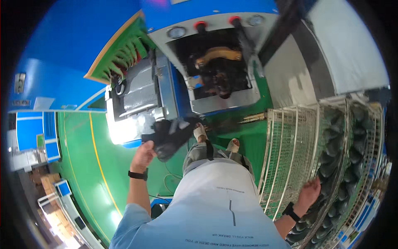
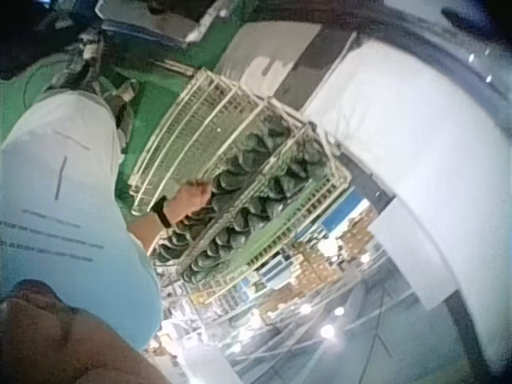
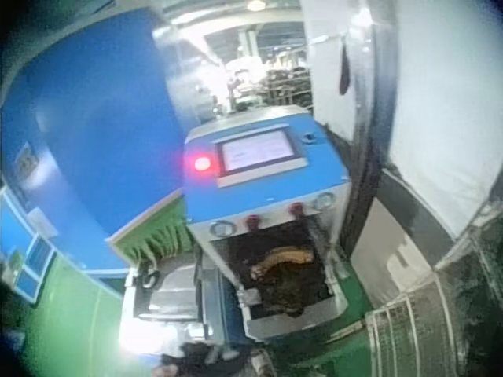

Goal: Operates industrial machinery to process and move shoe components between racks and machines.

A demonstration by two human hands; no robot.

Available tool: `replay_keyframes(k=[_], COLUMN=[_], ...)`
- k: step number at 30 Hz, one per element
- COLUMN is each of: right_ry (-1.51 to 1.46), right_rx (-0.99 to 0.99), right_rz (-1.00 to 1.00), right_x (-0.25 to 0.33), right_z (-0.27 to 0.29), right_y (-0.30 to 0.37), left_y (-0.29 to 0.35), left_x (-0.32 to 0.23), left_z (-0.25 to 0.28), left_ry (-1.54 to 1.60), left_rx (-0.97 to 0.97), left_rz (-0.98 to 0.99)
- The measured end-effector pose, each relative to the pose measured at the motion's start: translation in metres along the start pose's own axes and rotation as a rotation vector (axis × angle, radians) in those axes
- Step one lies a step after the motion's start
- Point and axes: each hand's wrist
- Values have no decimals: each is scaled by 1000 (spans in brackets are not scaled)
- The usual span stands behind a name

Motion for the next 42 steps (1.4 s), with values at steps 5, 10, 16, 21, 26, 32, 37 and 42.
replay_keyframes(k=[5, 10, 16, 21, 26, 32, 37, 42], right_ry=[454, 897, 1073, 1207, 1236, 1346, 1384, 1292], right_rx=[274, 668, 938, 562, 613, 503, 488, 533], right_rz=[-156, 251, 1631, 2016, 2054, 2107, 2058, 2051], right_x=[-94, -177, -239, -305, -307, -304, -300, -309], right_z=[-249, -426, -600, -633, -629, -618, -613, -621], right_y=[28, 62, 149, 125, 122, 115, 118, 114], left_y=[-11, -49, -45, -159, -329, -445, -451, -406], left_x=[-36, 25, -26, -113, -136, -138, -121, -110], left_z=[84, 221, 187, 216, 353, 370, 334, 262], left_ry=[-465, -1222, -1410, -1280, -1069, -881, -1324, -664], left_rx=[-444, -640, -584, -545, -677, -1092, -1225, -1110], left_rz=[-362, -51, 145, -201, -332, -618, -401, -293])
Point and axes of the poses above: each hand's wrist, its own y-axis away from the middle knuckle, its own z-axis out of the back of the hand, x = y × z, and after that the axes turned 14 degrees about -z, right-handed
